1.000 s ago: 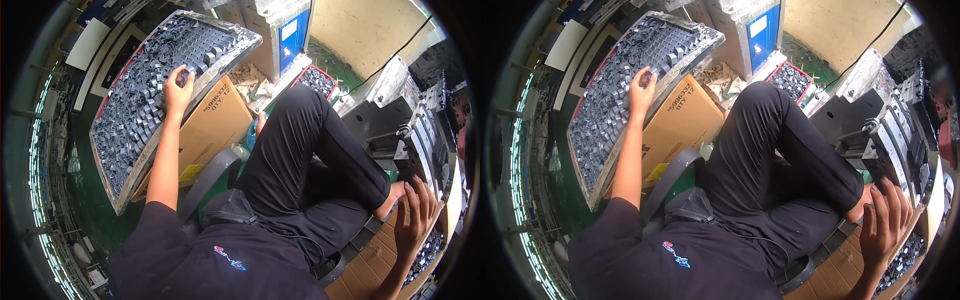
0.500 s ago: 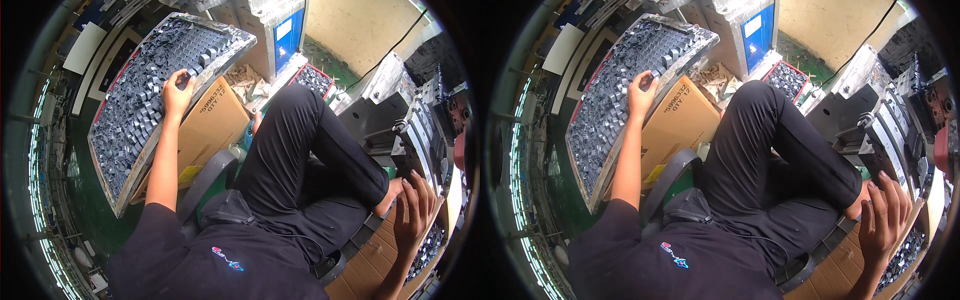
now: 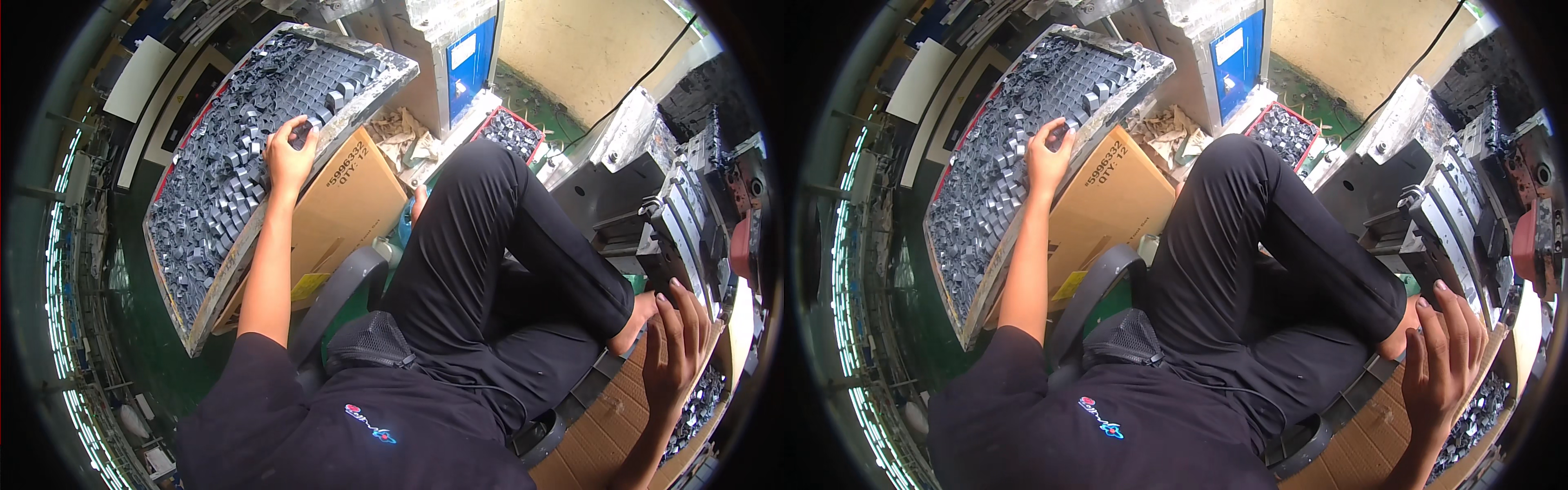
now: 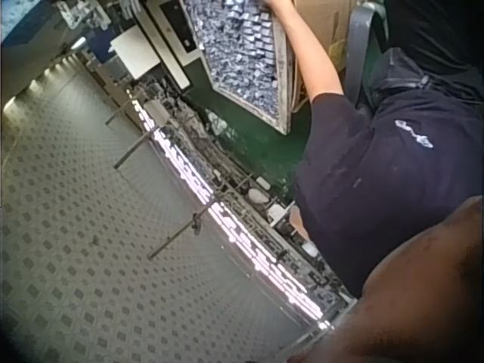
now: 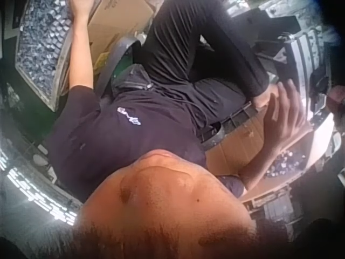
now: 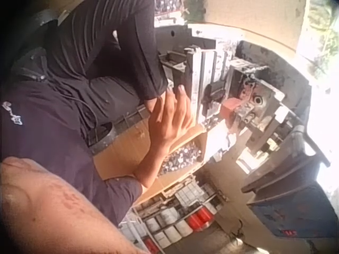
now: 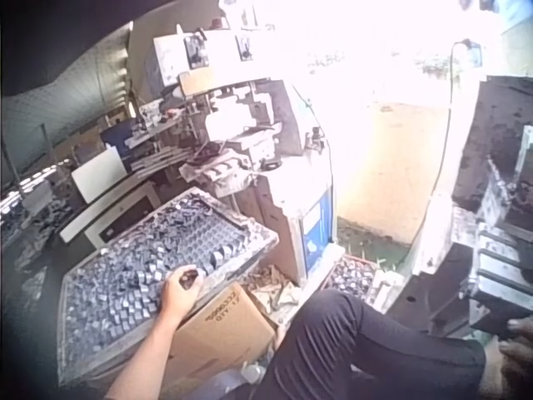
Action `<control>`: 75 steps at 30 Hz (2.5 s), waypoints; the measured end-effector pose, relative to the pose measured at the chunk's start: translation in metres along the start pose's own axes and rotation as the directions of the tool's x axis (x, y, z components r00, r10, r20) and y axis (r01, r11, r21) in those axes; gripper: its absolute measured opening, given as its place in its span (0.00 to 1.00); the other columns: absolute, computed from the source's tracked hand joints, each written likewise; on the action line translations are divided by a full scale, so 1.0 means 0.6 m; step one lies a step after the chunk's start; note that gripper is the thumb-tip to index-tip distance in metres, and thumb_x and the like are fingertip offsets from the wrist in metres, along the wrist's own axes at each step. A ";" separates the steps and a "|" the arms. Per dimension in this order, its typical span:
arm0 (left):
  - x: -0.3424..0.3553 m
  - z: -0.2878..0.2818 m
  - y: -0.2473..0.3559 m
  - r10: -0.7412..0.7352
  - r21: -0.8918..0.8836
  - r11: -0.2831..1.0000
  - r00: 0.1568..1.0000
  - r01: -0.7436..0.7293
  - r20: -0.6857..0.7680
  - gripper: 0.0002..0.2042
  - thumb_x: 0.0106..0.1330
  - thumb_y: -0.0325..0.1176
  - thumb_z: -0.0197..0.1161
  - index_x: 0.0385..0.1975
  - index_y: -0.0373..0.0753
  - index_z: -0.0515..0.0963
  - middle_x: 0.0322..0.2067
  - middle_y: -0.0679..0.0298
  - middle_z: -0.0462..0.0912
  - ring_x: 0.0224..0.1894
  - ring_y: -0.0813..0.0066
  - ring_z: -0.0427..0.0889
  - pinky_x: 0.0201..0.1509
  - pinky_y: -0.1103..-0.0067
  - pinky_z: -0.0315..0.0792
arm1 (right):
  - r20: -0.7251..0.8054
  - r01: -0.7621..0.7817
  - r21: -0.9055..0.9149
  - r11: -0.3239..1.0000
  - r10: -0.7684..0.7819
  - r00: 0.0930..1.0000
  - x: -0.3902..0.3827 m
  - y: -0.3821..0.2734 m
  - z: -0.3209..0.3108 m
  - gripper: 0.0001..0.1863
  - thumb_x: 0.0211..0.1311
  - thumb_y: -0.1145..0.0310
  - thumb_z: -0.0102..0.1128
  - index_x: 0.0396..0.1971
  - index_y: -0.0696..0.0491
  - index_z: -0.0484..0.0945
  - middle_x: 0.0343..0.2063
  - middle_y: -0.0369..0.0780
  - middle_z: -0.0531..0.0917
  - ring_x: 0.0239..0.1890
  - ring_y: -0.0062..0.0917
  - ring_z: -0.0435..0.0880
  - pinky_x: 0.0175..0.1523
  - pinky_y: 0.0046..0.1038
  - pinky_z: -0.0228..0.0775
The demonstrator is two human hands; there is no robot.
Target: Operating a pad printing machine to apply icons onto small plastic automotive parts.
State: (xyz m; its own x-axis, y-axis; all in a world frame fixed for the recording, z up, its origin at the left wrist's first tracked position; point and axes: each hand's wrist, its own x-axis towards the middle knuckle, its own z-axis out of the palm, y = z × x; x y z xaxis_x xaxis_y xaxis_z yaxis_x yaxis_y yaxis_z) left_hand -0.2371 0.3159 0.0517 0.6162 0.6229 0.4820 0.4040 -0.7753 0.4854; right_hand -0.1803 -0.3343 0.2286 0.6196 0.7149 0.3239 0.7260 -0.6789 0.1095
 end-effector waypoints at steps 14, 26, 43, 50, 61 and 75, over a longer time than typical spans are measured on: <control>-0.002 0.004 0.001 0.026 0.019 0.999 1.000 -0.026 -0.001 0.19 0.63 0.41 0.75 0.55 0.51 0.88 0.49 0.70 0.90 0.48 0.68 0.84 0.63 0.67 0.72 | 0.000 -0.002 0.007 1.000 0.002 1.000 0.001 -0.002 -0.003 0.18 0.69 0.73 0.68 0.57 0.52 0.84 0.63 0.44 0.83 0.65 0.43 0.81 0.69 0.46 0.71; -0.006 -0.005 0.002 0.024 0.047 0.999 1.000 -0.024 -0.001 0.20 0.64 0.41 0.74 0.56 0.52 0.87 0.50 0.70 0.90 0.47 0.69 0.83 0.63 0.66 0.70 | -0.103 -0.009 -0.174 0.985 -0.009 0.995 -0.024 0.037 -0.072 0.17 0.75 0.73 0.62 0.61 0.54 0.81 0.61 0.48 0.84 0.65 0.47 0.81 0.71 0.49 0.73; -0.089 0.056 0.400 0.426 -0.694 0.686 0.894 -0.218 0.140 0.09 0.72 0.29 0.68 0.49 0.38 0.87 0.44 0.57 0.89 0.48 0.60 0.86 0.56 0.69 0.77 | 0.173 -0.830 0.295 0.473 0.828 0.533 -0.398 0.123 -0.039 0.24 0.74 0.74 0.60 0.68 0.60 0.74 0.63 0.47 0.81 0.66 0.36 0.79 0.67 0.34 0.70; -0.157 0.057 0.637 0.734 -0.934 0.261 0.679 -0.242 0.029 0.08 0.68 0.24 0.70 0.45 0.36 0.85 0.43 0.56 0.89 0.48 0.61 0.87 0.52 0.70 0.79 | 0.181 -0.757 0.356 0.548 0.755 0.631 -0.345 0.051 -0.041 0.20 0.65 0.77 0.60 0.55 0.65 0.81 0.54 0.53 0.85 0.57 0.46 0.84 0.62 0.35 0.74; -0.155 0.006 0.858 0.741 -0.984 0.060 0.669 -0.165 -0.067 0.02 0.72 0.28 0.69 0.39 0.40 0.83 0.34 0.71 0.85 0.35 0.83 0.77 0.40 0.80 0.66 | 0.172 -0.869 0.247 0.429 0.863 0.475 -0.385 0.060 -0.036 0.15 0.65 0.70 0.68 0.48 0.61 0.84 0.40 0.48 0.85 0.44 0.39 0.84 0.51 0.35 0.77; -0.156 0.059 0.875 0.856 -0.923 0.329 0.476 -0.198 0.203 0.21 0.76 0.41 0.65 0.63 0.39 0.79 0.54 0.49 0.88 0.59 0.56 0.85 0.64 0.64 0.75 | 0.157 -0.883 0.357 0.305 0.912 0.379 -0.363 0.047 -0.028 0.14 0.67 0.69 0.70 0.48 0.61 0.83 0.37 0.45 0.87 0.39 0.26 0.86 0.46 0.31 0.78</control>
State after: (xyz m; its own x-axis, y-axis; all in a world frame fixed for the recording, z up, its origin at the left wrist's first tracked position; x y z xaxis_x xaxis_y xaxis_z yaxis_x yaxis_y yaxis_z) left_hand -0.0588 -0.1533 0.2357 0.7761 -0.3883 0.4968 -0.6133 -0.2816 0.7380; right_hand -0.3001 -0.5121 0.1771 0.9438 -0.3219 0.0746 -0.2192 -0.7788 -0.5878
